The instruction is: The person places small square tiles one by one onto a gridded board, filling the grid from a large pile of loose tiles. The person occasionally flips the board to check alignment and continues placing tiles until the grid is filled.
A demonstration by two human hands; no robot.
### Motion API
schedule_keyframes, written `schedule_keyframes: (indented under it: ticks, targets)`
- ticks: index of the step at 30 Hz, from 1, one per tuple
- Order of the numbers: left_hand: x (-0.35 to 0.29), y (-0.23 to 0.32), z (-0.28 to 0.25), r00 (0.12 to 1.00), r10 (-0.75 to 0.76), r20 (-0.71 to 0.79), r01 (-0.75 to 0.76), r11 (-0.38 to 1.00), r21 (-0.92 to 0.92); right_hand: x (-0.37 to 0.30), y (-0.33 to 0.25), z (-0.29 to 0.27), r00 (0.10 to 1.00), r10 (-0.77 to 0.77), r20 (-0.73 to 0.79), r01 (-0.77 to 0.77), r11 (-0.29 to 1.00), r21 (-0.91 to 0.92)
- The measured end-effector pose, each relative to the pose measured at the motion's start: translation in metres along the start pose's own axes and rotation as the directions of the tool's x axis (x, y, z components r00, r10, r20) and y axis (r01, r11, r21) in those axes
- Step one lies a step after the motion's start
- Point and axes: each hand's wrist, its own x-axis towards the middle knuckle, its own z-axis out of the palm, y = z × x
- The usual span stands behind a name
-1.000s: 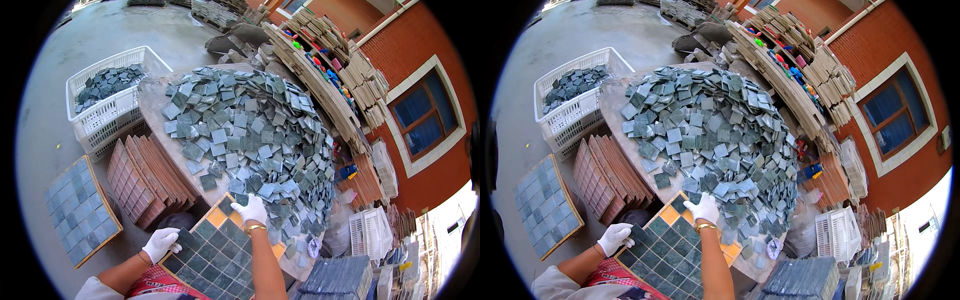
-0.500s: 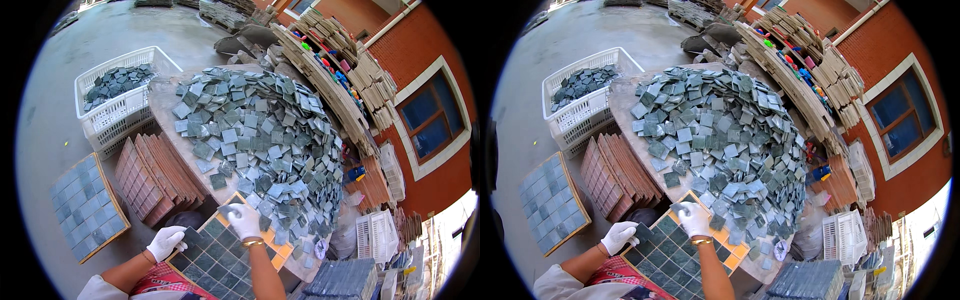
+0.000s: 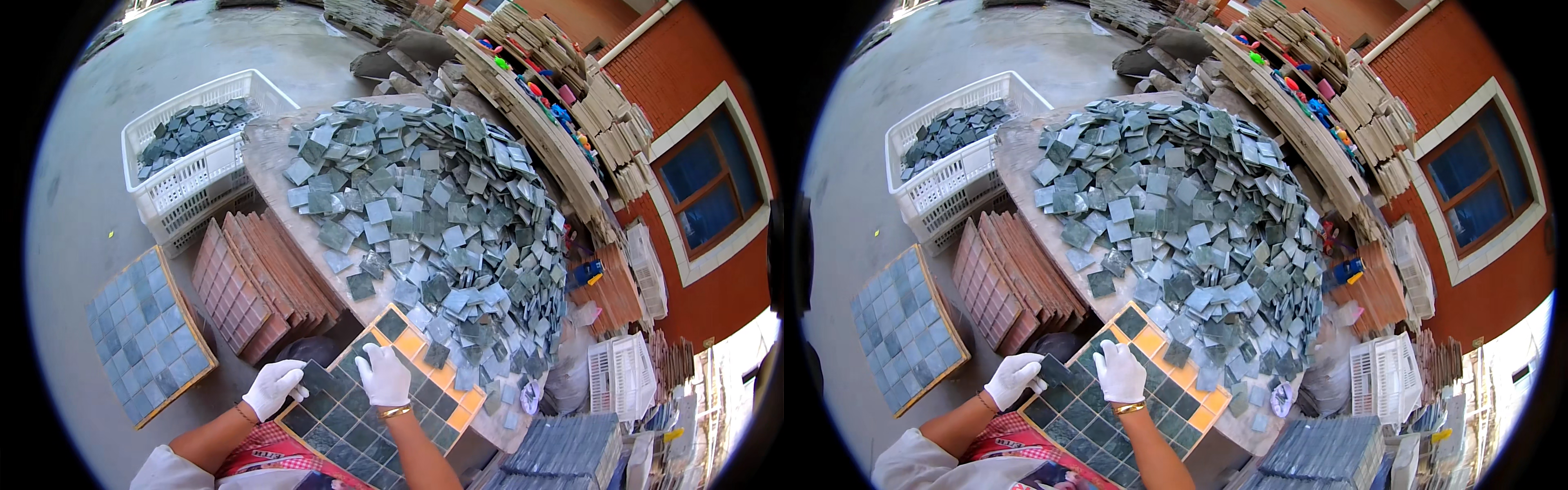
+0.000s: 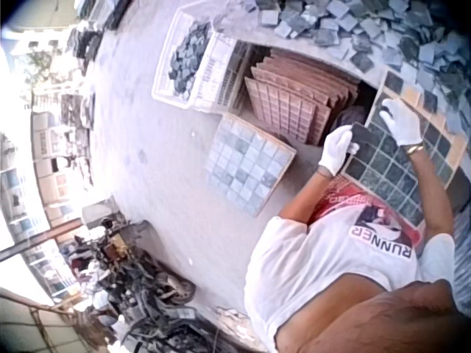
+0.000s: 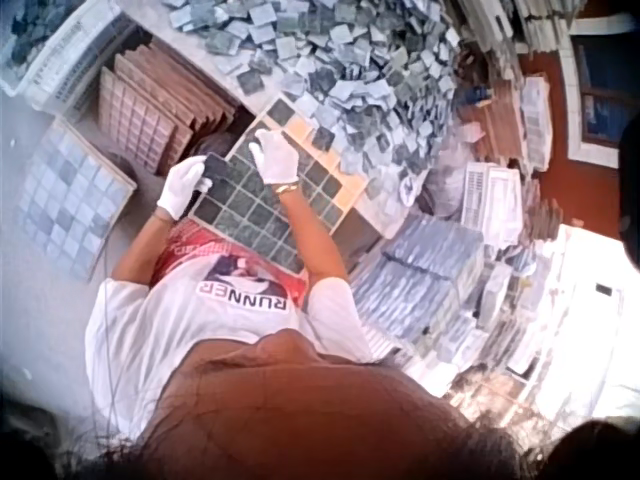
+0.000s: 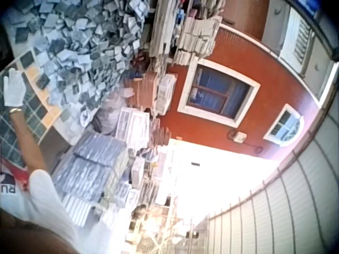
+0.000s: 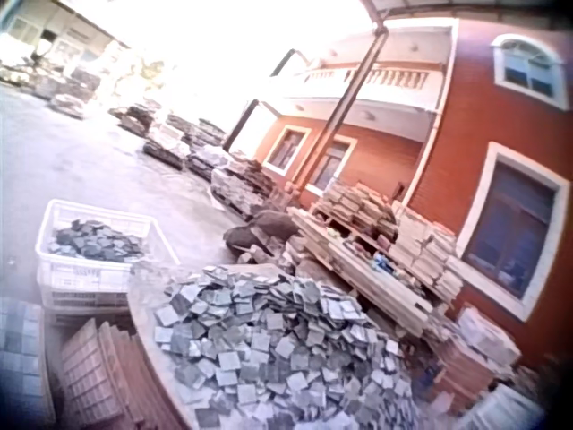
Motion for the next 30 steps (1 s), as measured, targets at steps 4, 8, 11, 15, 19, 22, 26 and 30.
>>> schedule_keyframes:
  ticks: [4, 8, 11, 15, 19, 22, 26, 30]
  targets:
    - [-0.001, 0.0, -0.008, 0.999, -0.012, -0.04, 0.01, 0.999, -0.033, 0.013, 0.014, -0.004, 0.996, 0.068, -0.052, -0.065, 0.997, 0.049]
    - [-0.004, 0.0, -0.007, 1.0, -0.019, -0.024, 0.018, 1.0, -0.026, 0.026, 0.031, -0.026, 0.976, 0.1, 0.194, -0.16, 0.931, 0.329]
    - [-0.003, 0.001, -0.001, 1.0, -0.028, 0.011, 0.028, 1.0, 0.007, 0.03, 0.035, -0.028, 0.987, 0.105, -0.12, -0.081, 0.978, 0.194]
    - [-0.001, 0.004, 0.01, 0.997, -0.029, 0.074, 0.025, 0.999, 0.047, 0.027, 0.003, -0.006, 0.98, -0.184, -0.078, 0.2, 0.91, 0.364]
    - [-0.002, 0.011, 0.015, 0.999, -0.023, 0.048, 0.019, 0.998, 0.067, 0.039, 0.006, 0.01, 0.999, -0.011, 0.049, -0.003, 0.959, 0.285]
    - [-0.005, 0.019, 0.01, 0.995, 0.011, 0.095, -0.017, 0.998, 0.06, 0.038, 0.021, 0.007, 0.996, 0.094, 0.005, -0.086, 0.891, 0.445]
    - [-0.012, 0.019, 0.005, 0.994, 0.03, 0.107, -0.036, 0.998, 0.054, 0.014, 0.066, -0.019, 0.92, 0.339, -0.198, -0.246, 0.892, 0.38]
    - [-0.005, 0.017, 0.022, 0.993, -0.035, 0.11, 0.019, 0.99, 0.14, -0.018, 0.121, -0.047, 0.954, 0.277, -0.116, -0.256, 0.952, 0.17]
